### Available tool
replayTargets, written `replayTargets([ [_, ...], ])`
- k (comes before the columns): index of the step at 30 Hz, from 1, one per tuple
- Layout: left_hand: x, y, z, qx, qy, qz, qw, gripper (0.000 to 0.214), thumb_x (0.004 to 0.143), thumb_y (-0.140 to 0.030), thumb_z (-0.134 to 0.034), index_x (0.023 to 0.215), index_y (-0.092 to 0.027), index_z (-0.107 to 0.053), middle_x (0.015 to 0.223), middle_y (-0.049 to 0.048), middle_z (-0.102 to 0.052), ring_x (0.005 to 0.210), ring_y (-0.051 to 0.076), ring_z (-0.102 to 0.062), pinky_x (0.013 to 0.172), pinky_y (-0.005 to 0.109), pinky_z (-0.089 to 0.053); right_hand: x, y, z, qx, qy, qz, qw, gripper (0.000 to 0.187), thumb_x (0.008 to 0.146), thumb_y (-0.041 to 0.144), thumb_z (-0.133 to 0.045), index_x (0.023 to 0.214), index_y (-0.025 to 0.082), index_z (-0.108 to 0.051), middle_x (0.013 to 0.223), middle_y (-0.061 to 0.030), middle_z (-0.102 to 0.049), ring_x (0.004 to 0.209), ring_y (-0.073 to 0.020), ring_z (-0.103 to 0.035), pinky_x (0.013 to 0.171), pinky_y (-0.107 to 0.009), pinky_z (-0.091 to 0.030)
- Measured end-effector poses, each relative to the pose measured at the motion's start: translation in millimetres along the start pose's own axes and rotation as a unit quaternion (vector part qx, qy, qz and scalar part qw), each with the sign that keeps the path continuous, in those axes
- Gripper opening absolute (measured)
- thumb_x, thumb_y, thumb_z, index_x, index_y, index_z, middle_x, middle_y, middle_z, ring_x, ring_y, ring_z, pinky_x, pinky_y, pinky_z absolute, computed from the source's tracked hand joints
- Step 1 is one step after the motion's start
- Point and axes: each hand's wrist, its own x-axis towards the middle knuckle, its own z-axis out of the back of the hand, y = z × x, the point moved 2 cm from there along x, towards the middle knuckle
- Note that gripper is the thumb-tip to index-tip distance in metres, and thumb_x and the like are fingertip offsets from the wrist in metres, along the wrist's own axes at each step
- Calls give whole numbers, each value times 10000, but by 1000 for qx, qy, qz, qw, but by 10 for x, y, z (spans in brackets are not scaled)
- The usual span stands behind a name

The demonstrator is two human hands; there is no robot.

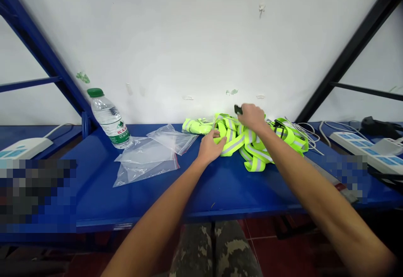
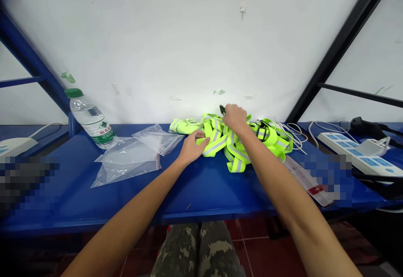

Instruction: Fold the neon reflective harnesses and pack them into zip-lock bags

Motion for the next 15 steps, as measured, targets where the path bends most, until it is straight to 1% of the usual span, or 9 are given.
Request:
replayTargets([
  [2, 1, -19, 25, 2, -27, -25, 999, 290, 861, -403, -633, 1045, -179, -631, 1081, 112, -703, 990, 237, -667, 916, 380, -488, 156, 241, 196, -45, -69, -25, 996, 221, 786, 209, -646, 728, 219, -433, 815, -85, -523, 1009, -302, -541, 921, -566, -398],
  [4, 21, -34, 79, 1, -66, -40, 997, 323, 891, -450, -590, 1072, -184, -623, 1093, 114, -696, 958, 226, -665, 886, 371, -498, 344, 635, 498, -100, -206, -6, 973, 87, 872, 266, -571, 866, 188, -533, 944, -116, -591, 1008, -276, -575, 904, -502, -449],
  [5, 37, -47, 116, -2, -86, -46, 995, 332, 904, -466, -569, 1076, -186, -620, 1085, 114, -694, 951, 221, -663, 876, 365, -500, 437, 863, 654, -108, -265, 22, 958, 119, 893, 277, -546, 929, 165, -567, 995, -125, -611, 1009, -264, -590, 904, -477, -461],
  [8, 96, -111, 263, -38, -145, -57, 987, 339, 918, -493, -535, 1034, -188, -624, 1024, 104, -697, 945, 208, -654, 871, 339, -498, 580, 1522, 1036, -77, -453, 174, 871, 373, 935, 423, -433, 1040, 132, -643, 976, -81, -652, 1045, -228, -625, 940, -414, -431],
  [10, 140, -143, 382, -108, -176, -27, 978, 367, 905, -531, -539, 974, -182, -627, 957, 96, -700, 917, 205, -658, 860, 329, -503, 476, 1799, 1116, -40, -576, 224, 785, 607, 882, 560, -233, 1007, 188, -696, 968, -38, -661, 1232, -281, -566, 945, -455, -354],
  [11, 161, -144, 441, -165, -178, 4, 970, 403, 901, -562, -523, 954, -176, -626, 914, 93, -700, 889, 209, -665, 843, 332, -512, 376, 1872, 1080, -19, -588, 230, 775, 644, 865, 572, -188, 940, 199, -707, 968, -37, -662, 1205, -280, -585, 917, -469, -359],
  [12, 181, -136, 492, -235, -163, 41, 957, 444, 903, -591, -491, 951, -170, -625, 870, 92, -699, 858, 216, -673, 819, 341, -524, 259, 1900, 994, 2, -544, 223, 809, 607, 860, 589, -246, 886, 190, -702, 958, -43, -656, 1136, -277, -619, 853, -460, -399],
  [13, 197, -120, 531, -315, -127, 82, 937, 485, 910, -611, -449, 962, -162, -625, 832, 93, -697, 830, 226, -682, 795, 356, -536, 122, 1879, 862, 30, -464, 203, 862, 508, 887, 577, -373, 871, 173, -681, 925, -39, -652, 1007, -251, -655, 828, -423, -451],
  [15, 212, -82, 574, -466, -24, 162, 869, 525, 925, -610, -390, 1011, -151, -629, 813, 101, -707, 813, 252, -696, 771, 395, -556, -217, 1709, 516, 87, -308, 142, 937, 397, 890, 511, -528, 783, 145, -637, 741, -24, -621, 789, -193, -645, 751, -355, -517],
])
